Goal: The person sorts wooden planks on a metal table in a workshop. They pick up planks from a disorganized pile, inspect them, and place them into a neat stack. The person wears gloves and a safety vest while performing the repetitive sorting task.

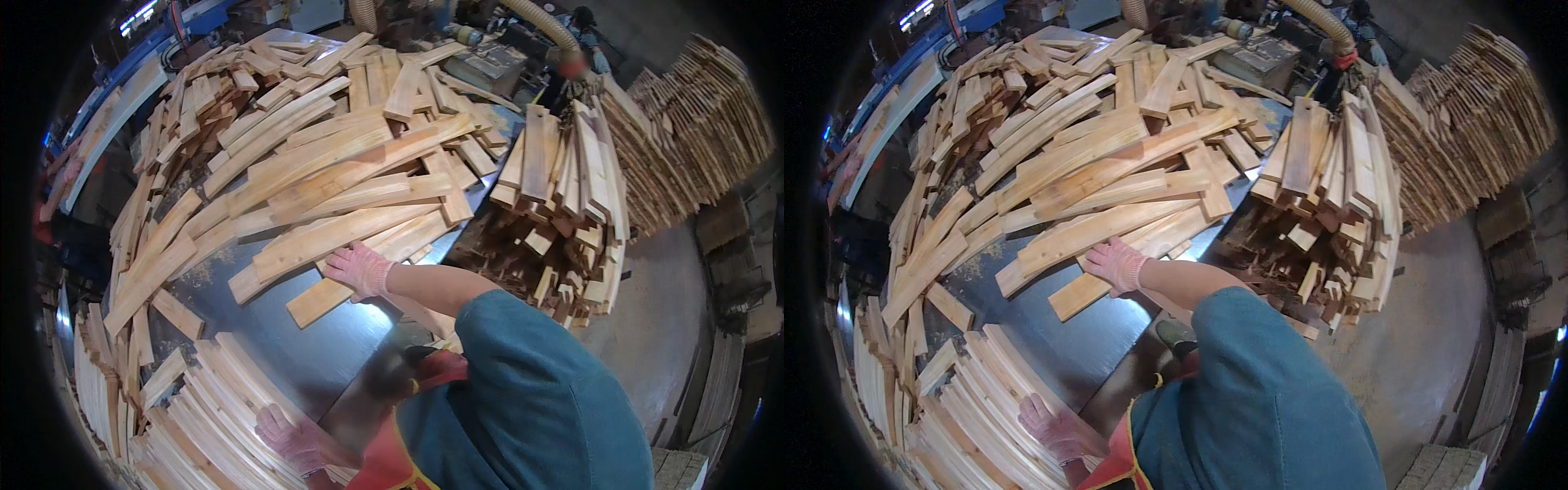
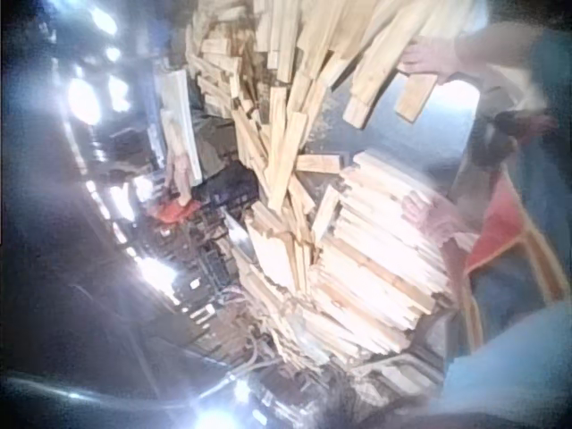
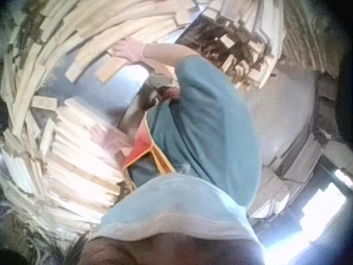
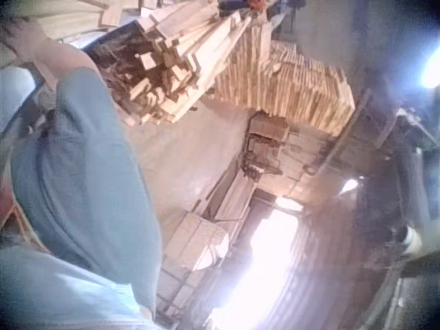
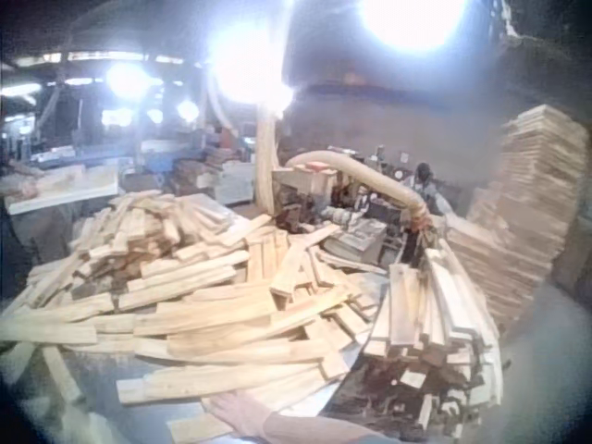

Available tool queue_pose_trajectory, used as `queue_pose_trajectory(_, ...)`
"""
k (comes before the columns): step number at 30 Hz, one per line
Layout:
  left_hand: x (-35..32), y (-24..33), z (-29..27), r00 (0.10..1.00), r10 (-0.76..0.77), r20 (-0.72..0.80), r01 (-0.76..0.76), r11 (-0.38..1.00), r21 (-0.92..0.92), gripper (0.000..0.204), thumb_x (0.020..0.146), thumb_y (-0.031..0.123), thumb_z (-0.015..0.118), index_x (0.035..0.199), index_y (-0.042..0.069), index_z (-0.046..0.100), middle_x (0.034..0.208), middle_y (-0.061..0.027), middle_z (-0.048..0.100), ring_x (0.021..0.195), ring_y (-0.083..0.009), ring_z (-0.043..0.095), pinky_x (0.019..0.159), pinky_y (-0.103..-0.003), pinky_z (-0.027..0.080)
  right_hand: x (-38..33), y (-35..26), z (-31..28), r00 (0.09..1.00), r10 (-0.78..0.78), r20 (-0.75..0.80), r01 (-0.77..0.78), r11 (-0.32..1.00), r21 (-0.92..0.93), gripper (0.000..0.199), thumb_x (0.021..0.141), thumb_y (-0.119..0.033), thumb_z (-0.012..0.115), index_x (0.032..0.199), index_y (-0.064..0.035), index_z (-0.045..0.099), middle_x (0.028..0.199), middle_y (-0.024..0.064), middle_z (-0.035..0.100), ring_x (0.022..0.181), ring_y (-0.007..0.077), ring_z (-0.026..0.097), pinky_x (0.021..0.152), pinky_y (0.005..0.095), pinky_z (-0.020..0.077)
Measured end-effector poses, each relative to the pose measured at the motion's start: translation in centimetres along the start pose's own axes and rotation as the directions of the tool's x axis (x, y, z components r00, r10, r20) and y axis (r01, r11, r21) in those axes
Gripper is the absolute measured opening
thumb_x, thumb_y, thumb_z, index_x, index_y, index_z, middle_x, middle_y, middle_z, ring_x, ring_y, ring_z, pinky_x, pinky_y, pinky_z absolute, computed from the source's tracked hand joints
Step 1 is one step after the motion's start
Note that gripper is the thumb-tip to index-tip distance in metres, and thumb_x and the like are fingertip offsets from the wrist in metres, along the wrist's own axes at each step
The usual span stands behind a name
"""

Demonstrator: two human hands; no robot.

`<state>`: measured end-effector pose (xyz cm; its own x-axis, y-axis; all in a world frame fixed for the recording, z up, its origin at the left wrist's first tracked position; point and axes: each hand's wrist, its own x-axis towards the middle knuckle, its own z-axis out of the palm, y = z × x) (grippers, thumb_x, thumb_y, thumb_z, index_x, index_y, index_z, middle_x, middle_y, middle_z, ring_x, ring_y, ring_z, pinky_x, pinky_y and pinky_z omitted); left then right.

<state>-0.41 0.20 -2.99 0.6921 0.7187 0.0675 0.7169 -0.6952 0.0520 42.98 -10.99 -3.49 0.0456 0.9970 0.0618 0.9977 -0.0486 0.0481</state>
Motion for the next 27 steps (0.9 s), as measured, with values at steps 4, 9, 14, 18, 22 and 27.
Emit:
queue_pose_trajectory(4,-0.8,0.5,-1.6,0.954,0.128,-0.272,-0.121,0.992,0.041,0.046,0.078,0.015,0.069,0.122,0.004,0.060,0.122,-0.0149,0.059,0.121,-0.0381,0.056,0.106,-0.056,0.043,4.6,2.1,-0.8,0.975,0.119,0.186,-0.128,0.991,0.040,0.074,0.079,-0.048,0.079,0.140,-0.0106,0.058,0.138,0.0134,0.061,0.134,0.0323,0.054,0.103,0.0608,0.0453)
queue_pose_trajectory(9,0.1,0.8,-4.3,0.999,-0.040,-0.021,0.039,0.997,-0.060,0.055,0.074,0.015,0.071,0.126,0.005,0.058,0.128,-0.0141,0.056,0.125,-0.0361,0.053,0.114,-0.056,0.039,9.8,6.1,0.3,0.981,0.173,0.092,-0.178,0.983,0.054,0.048,0.090,-0.039,0.069,0.126,-0.0066,0.066,0.121,0.0177,0.072,0.118,0.0354,0.068,0.094,0.0527,0.0559)
queue_pose_trajectory(14,-1.0,0.0,-2.7,0.993,-0.039,-0.111,0.033,0.998,-0.052,0.064,0.072,0.019,0.074,0.133,0.006,0.059,0.135,-0.0126,0.057,0.135,-0.0347,0.049,0.121,-0.055,0.033,12.5,6.4,-2.9,0.934,0.253,0.252,-0.297,0.942,0.157,0.021,0.098,-0.022,0.056,0.103,-0.0026,0.064,0.095,0.0241,0.075,0.090,0.0431,0.074,0.083,0.0544,0.0579)
queue_pose_trajectory(18,-2.0,-0.7,-1.9,0.998,-0.051,-0.045,0.049,0.998,-0.045,0.081,0.070,0.024,0.078,0.145,0.007,0.053,0.149,-0.0139,0.051,0.147,-0.0346,0.042,0.127,-0.055,0.027,11.4,3.1,-9.8,0.937,0.196,0.288,-0.247,0.957,0.152,0.022,0.097,-0.015,0.057,0.108,-0.0012,0.072,0.098,0.0262,0.076,0.097,0.0426,0.075,0.085,0.0521,0.0593)
queue_pose_trajectory(22,-1.9,-0.6,-1.2,0.996,-0.052,-0.067,0.050,0.998,-0.028,0.074,0.073,0.027,0.078,0.141,0.008,0.057,0.146,-0.0134,0.054,0.144,-0.0351,0.045,0.126,-0.057,0.027,9.8,-0.8,-12.7,0.977,0.104,0.184,-0.143,0.967,0.210,0.018,0.097,-0.012,0.053,0.105,-0.0020,0.065,0.089,0.0240,0.073,0.091,0.0444,0.073,0.082,0.0546,0.0572)
queue_pose_trajectory(27,-2.9,-1.8,0.0,0.997,-0.034,-0.067,0.031,0.998,-0.049,0.076,0.077,0.033,0.077,0.146,0.009,0.056,0.149,-0.0158,0.053,0.148,-0.0385,0.042,0.127,-0.059,0.025,12.8,-7.6,-18.5,0.981,0.158,0.113,-0.190,0.898,0.398,0.027,0.096,-0.023,0.057,0.108,0.0003,0.063,0.099,0.0272,0.072,0.095,0.0474,0.071,0.085,0.0543,0.0567)
